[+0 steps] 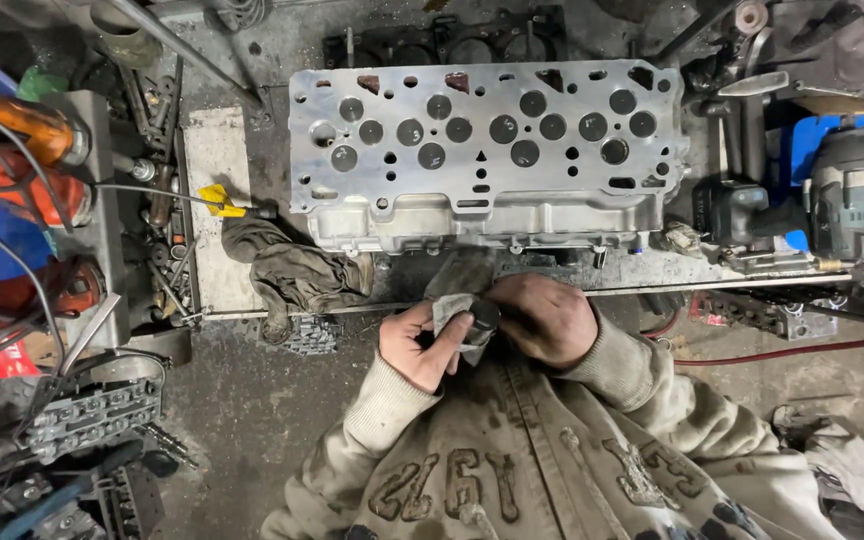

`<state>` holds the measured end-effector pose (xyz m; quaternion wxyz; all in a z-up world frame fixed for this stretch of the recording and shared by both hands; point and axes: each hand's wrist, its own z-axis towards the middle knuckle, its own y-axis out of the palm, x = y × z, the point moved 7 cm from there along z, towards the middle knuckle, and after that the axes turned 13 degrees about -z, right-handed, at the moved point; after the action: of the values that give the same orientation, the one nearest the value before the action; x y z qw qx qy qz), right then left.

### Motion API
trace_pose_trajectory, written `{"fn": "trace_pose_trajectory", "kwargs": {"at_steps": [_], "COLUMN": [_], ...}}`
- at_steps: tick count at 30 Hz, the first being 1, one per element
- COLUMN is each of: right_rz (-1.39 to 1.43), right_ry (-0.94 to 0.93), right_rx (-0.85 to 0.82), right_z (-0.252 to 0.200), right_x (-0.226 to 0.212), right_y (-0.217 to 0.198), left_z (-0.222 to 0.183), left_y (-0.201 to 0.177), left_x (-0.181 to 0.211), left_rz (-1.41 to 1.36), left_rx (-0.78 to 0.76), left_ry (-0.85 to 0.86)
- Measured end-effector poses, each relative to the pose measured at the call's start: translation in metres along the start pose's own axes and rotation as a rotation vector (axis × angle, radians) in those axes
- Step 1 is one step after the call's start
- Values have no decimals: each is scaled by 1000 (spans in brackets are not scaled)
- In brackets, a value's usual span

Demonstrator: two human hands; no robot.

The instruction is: Inspecting and marking components on an engine cylinder head at a workbench.

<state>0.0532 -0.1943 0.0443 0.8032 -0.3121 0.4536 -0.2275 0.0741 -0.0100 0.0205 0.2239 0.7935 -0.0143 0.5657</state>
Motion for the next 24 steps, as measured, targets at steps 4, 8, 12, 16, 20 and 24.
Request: {"fn": "trace_pose_trajectory", "kwargs": {"at_steps": [4,8,12,16,20,24], "right_rz": [-11,-69,-156,-129,-89,-177], "right_ry": [-17,-87,-51,-62,-119,-124], "right_rx": [-96,-99,-20,-107,-202,-159], "right_z": [13,18,30,49,64,93], "right_x": [-7,-11,-22,-22,-29,-43], "right_y": [4,14,13,31,56,67], "left_z": [4,7,6,10,11,14], "left_y": [-6,-17,-33,-51,-76,-100], "left_x": [3,5,9,15,16,46], "left_rz": [21,23,60,112,21,97], "left_rx": [-2,17,-1,44,75,79], "left_ry": [21,3,65,47,24,83]}}
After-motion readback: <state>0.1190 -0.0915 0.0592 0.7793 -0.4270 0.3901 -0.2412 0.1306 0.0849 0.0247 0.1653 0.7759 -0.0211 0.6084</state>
